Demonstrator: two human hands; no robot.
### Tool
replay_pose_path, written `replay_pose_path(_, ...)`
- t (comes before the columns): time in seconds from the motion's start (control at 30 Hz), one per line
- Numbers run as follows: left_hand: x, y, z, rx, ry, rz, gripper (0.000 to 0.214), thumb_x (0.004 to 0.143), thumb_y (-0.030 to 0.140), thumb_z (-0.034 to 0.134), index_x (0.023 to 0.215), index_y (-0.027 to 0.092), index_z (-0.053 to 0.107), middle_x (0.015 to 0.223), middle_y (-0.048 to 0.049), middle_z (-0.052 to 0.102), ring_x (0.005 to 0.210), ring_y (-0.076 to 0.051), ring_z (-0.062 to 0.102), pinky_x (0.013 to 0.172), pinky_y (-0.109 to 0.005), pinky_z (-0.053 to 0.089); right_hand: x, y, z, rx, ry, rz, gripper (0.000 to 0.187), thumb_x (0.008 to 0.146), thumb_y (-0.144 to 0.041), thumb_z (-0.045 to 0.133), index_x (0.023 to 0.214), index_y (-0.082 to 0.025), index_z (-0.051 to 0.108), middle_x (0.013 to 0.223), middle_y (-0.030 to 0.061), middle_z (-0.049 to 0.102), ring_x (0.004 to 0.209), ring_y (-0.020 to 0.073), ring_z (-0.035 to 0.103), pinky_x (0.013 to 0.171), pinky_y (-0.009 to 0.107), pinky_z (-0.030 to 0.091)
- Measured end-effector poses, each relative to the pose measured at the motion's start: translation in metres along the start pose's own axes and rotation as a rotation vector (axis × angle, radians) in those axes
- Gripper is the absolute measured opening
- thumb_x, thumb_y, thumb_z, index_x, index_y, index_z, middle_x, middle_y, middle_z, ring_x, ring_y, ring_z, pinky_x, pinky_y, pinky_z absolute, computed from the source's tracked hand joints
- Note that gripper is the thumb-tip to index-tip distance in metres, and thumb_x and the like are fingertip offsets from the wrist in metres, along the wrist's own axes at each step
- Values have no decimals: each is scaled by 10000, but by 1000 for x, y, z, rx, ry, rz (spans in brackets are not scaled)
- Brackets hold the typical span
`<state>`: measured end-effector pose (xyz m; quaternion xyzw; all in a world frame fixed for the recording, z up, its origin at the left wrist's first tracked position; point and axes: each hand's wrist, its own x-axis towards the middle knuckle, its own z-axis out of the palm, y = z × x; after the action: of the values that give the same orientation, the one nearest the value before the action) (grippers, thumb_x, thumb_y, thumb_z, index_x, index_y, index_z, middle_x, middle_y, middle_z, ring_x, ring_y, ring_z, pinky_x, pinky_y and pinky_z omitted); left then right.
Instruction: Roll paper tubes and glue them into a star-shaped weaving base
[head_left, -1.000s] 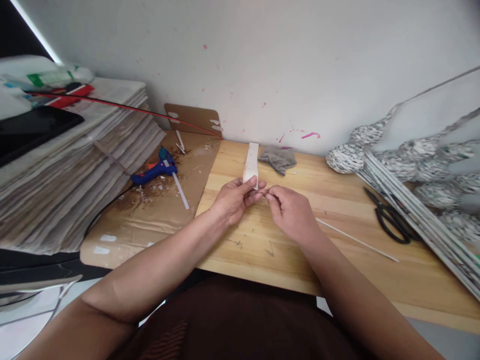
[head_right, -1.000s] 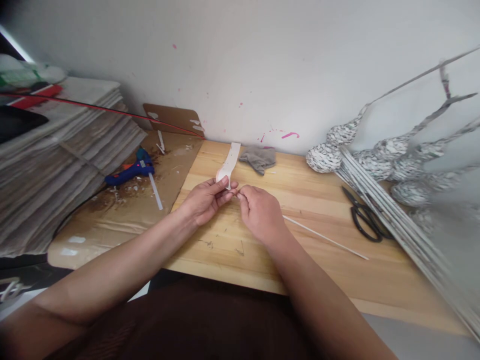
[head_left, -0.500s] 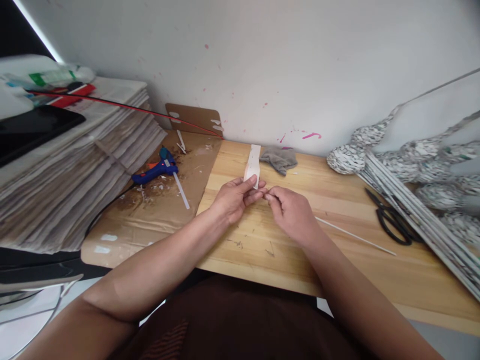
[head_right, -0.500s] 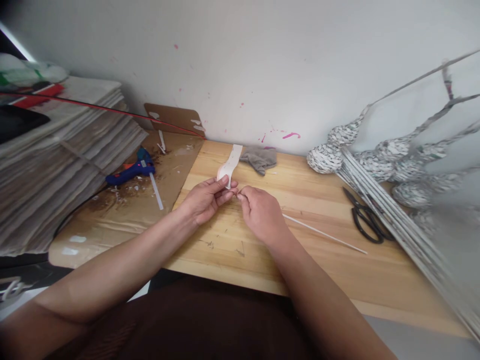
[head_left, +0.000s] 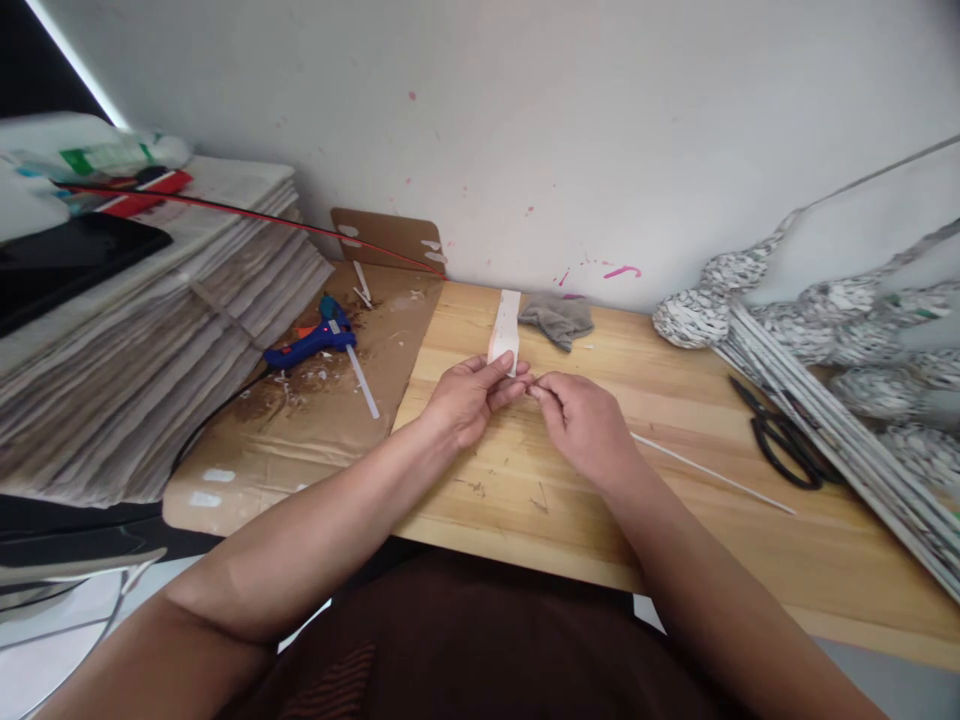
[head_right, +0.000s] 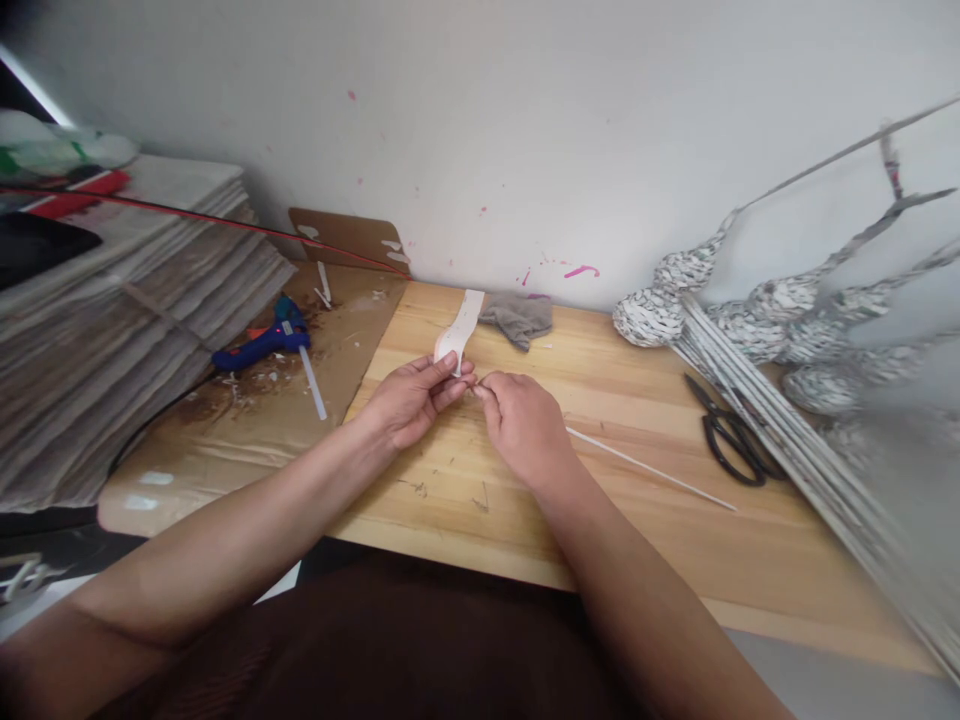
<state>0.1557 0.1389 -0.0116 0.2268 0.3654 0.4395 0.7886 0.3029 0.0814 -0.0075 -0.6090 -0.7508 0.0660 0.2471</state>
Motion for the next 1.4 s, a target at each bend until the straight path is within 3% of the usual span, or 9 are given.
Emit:
replay_pose_path(0.37, -1, 2, 0, -6, -29, 9, 86, 845, 89, 617, 771, 67, 654, 753, -83, 715, 630, -98, 684, 623, -160, 568, 4, 5, -3, 44, -67, 67, 247, 962, -266, 389, 833, -188, 585, 759, 50, 666, 708, 182, 597, 661, 279, 397)
replay_pose_path(0.53, -2, 6, 1, -35, -7, 100, 54, 832, 103, 642, 787, 79, 657, 777, -83, 721, 658, -109, 692, 641, -178, 567, 19, 8, -16, -74, -62, 57, 315, 970, -300, 372, 832, -179, 628, 789, 74, 689, 738, 209, 611, 666, 301, 399)
replay_pose_path(0.63, 0, 9, 0, -60, 1, 156, 50, 834, 120, 646, 803, 85, 661, 800, -79, 727, 683, -114, 698, 664, -190, 571, 45, 18, -21, -232, 43, 34, 288, 940, -317, 441, 1040, -157, 659, 957, 126, 688, 901, 265, 614, 763, 342, 415)
replay_pose_path(0.73, 2, 12, -1, -64, -1, 161, 54, 839, 120, 639, 807, 83, 663, 807, -80, 729, 680, -110, 696, 681, -198, 575, 80, 35, -14, -356, 71, 185, 508, 888, -430, 523, 1263, -90, 563, 1104, 213, 627, 930, 314, 612, 740, 370, 436)
replay_pose_path(0.8, 3, 13, -2, -68, 9, 157, 48, 834, 114, 643, 806, 81, 662, 801, -83, 727, 676, -110, 696, 684, -198, 577, 100, 46, -3, -415, -65, 244, 424, 888, -392, 526, 1175, -102, 639, 1095, 212, 631, 880, 296, 625, 709, 359, 439)
replay_pose_path(0.9, 4, 14, -2, -86, 28, 155, 38, 827, 108, 650, 805, 77, 656, 785, -82, 721, 665, -110, 696, 656, -185, 578, 114, 58, 8, -433, -125, 211, 250, 883, -269, 522, 904, -144, 738, 995, 164, 678, 871, 265, 630, 705, 327, 428)
replay_pose_path(1.03, 4, 14, -1, -94, 32, 150, 47, 830, 108, 646, 799, 72, 648, 774, -81, 719, 653, -105, 695, 627, -165, 572, 109, 59, 3, -376, -72, 229, 258, 830, -390, 600, 806, -170, 731, 854, 110, 712, 798, 256, 641, 657, 314, 415)
replay_pose_path(1.23, 2, 13, -2, -91, 20, 146, 36, 831, 110, 646, 807, 84, 653, 772, -75, 720, 647, -102, 692, 623, -169, 568, 95, 43, -15, -309, 126, 252, 425, 865, -535, 522, 1035, -181, 683, 967, 104, 716, 883, 251, 649, 725, 317, 447)
replay_pose_path(1.4, 3, 11, -2, -83, 32, 135, 41, 831, 115, 649, 807, 82, 650, 776, -74, 717, 654, -103, 694, 627, -167, 569, 103, 38, -6, -560, -182, 224, 362, 925, -373, 485, 1038, -99, 693, 1093, 209, 672, 953, 286, 651, 760, 323, 452)
